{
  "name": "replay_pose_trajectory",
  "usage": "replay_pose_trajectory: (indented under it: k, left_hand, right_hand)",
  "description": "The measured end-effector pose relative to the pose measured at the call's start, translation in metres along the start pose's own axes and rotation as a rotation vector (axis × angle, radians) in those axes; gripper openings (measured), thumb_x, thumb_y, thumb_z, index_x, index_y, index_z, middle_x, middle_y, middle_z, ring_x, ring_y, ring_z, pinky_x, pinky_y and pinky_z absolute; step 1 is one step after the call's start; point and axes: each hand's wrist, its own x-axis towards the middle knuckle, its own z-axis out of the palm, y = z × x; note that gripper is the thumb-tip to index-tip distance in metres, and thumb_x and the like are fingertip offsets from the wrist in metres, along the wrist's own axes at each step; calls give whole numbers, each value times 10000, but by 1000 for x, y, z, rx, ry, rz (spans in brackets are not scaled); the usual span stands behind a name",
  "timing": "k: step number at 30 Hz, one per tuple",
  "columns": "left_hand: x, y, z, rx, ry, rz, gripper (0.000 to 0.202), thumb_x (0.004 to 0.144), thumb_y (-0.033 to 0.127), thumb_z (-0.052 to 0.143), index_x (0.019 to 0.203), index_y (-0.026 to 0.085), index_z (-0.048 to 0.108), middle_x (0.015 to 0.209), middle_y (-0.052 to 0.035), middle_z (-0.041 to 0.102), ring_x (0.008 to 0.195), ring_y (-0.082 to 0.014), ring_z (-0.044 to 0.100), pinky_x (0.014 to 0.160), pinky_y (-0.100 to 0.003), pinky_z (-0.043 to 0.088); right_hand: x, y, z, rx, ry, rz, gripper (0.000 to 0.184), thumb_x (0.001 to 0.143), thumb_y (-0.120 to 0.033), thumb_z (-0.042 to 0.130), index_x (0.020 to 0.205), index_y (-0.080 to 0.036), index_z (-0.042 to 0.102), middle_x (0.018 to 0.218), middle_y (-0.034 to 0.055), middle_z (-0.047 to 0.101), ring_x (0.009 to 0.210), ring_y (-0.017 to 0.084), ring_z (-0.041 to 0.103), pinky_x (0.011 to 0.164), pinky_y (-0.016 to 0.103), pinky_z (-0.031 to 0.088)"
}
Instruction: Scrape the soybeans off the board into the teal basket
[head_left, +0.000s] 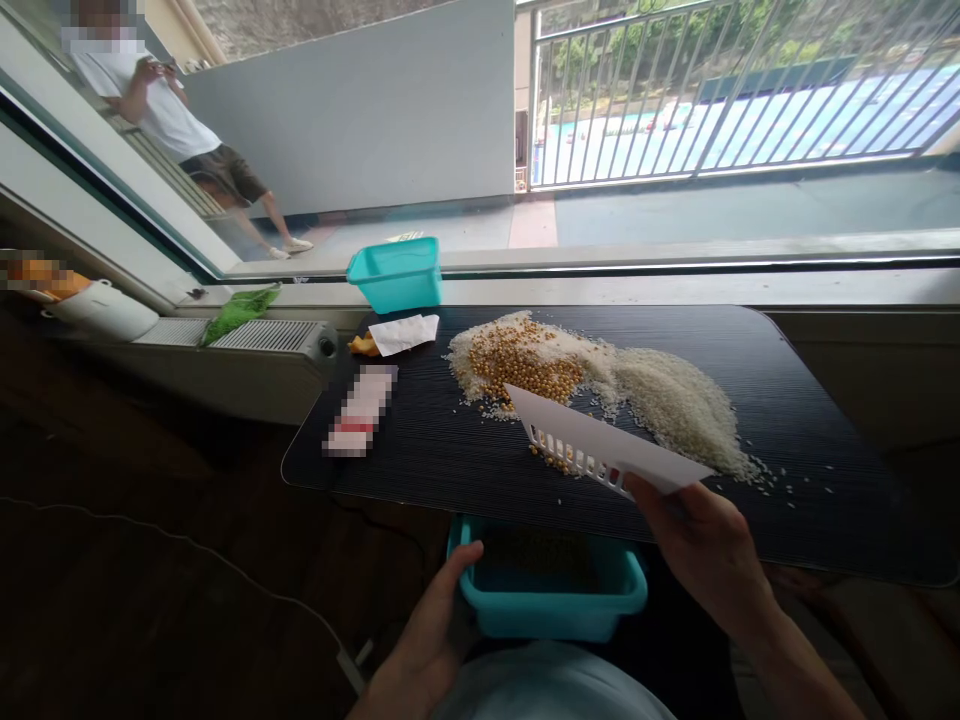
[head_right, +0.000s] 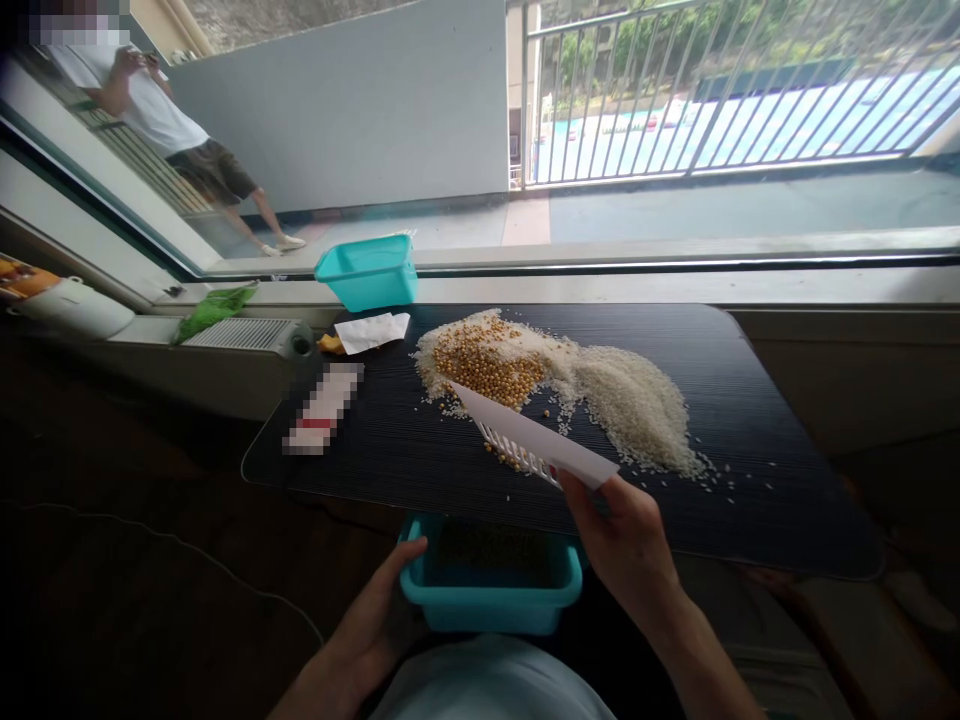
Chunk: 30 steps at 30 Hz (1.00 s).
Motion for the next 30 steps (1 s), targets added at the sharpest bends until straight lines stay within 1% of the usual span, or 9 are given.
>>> replay_pose_trajectory:
  k: [4,9,13,16,19,22,25,27,30]
  left_hand:
    - [1,0,-2,4,-20,5,493,851,358,611,1288,138,551,1021,-103,749,1009,-271,687,873,-347,513]
    - [5,-2,-6,-2,-22,4,531,847,377,610,1319,150,522,1061,-103,740,1027,-277,678,884,-356,504]
    - [7,-3,-6,-22,-51,-25,586,856,400,596,1361,127,480,1077,-123,735,1021,-289,678,884,-368,498]
    - [8,-2,-4,-20,-74,-40,599,874,412,566,1381,112,453,1078,-131,734,1031,-290,675,899,-369,488]
    - [8,-1,-5,-7,-100,-43,612,879,409,557,1397,112,428,1079,-130,734,1047,-292,669,915,-376,480]
    - [8,1,-9,0,-124,-57,609,883,410,547,1390,95,430,1079,-143,731,1056,-302,664,920,-391,479]
    - [8,3,-13,0,-112,-13,590,866,419,577,1361,117,466,1088,-141,727,1062,-308,662,916,-390,484]
    - [8,4,-15,0,-88,17,559,860,408,592,1340,140,488,1088,-130,727,1054,-300,667,906,-378,491]
    - [7,4,-15,4,-67,11,521,874,389,575,1318,127,505,1060,-125,733,1028,-281,679,884,-363,503]
  right_hand:
    - [-1,-2,-3,-9,-41,-2,196,818,-319,616,891,-213,765,837,10,797,723,229,760,679,268,604]
    - [1,-1,-2,18,5,-6,184,792,-328,614,835,-219,756,769,2,792,659,220,753,623,255,599]
    - [0,5,-2,14,-54,7,205,808,-349,618,911,-235,754,805,-5,795,684,222,754,654,263,603]
    - [-1,10,-3,-3,-64,22,220,818,-354,620,958,-243,749,836,-1,796,724,234,755,684,276,604]
    - [-1,8,-3,8,-57,13,224,821,-362,614,962,-253,748,848,-5,796,736,239,755,694,283,603]
    - [1,3,-3,40,-48,-13,198,811,-361,622,929,-271,752,815,-21,794,702,228,754,652,260,600]
    - [3,-2,-5,31,-45,-9,186,812,-365,621,904,-275,755,793,-23,791,687,222,752,628,250,595]
    - [2,-5,-7,4,-88,5,208,821,-368,616,931,-263,758,812,-14,793,714,228,753,656,263,598]
    - [1,-8,-7,-1,-154,14,259,839,-381,595,978,-236,759,852,4,795,758,237,753,703,286,601]
